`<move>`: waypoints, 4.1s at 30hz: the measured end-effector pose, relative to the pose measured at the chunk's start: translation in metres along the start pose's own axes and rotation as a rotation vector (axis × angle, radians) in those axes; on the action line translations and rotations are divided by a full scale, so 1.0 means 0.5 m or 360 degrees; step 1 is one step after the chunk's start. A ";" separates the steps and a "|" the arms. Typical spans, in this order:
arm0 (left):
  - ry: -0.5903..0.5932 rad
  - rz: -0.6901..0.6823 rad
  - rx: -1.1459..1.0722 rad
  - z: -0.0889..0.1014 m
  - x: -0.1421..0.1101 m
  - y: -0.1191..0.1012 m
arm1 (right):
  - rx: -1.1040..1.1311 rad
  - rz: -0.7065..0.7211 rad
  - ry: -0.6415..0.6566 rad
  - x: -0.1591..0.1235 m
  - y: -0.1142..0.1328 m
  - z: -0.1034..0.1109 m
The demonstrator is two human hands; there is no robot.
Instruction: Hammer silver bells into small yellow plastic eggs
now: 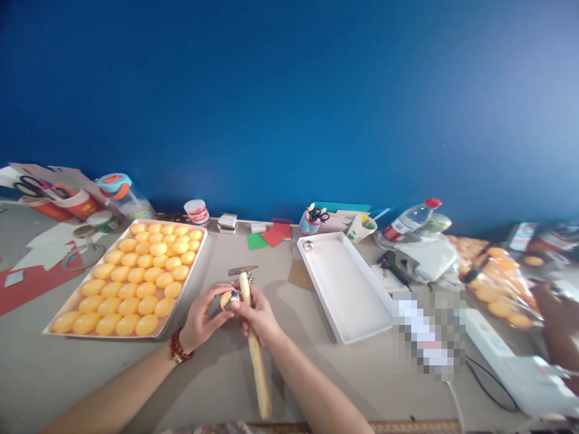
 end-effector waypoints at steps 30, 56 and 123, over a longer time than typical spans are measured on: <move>0.0141 -0.0258 0.0281 -0.005 0.007 -0.014 | -0.0090 0.0074 -0.0046 -0.001 0.000 -0.003; 0.0145 -0.0247 0.0201 -0.011 0.006 0.003 | -0.0044 0.0161 -0.0178 0.003 0.004 0.014; 0.0083 -0.0140 0.0127 -0.016 0.004 0.002 | 0.0208 0.0012 -0.0091 0.002 0.009 0.001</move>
Point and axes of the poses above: each hand's wrist, its own x-axis towards the middle knuckle, its own z-axis out of the back of the hand, y = z × x, the point moved 3 cm from there along x, towards the middle knuckle, and after that the axes turned 9 degrees about z, right-handed, at the moved point
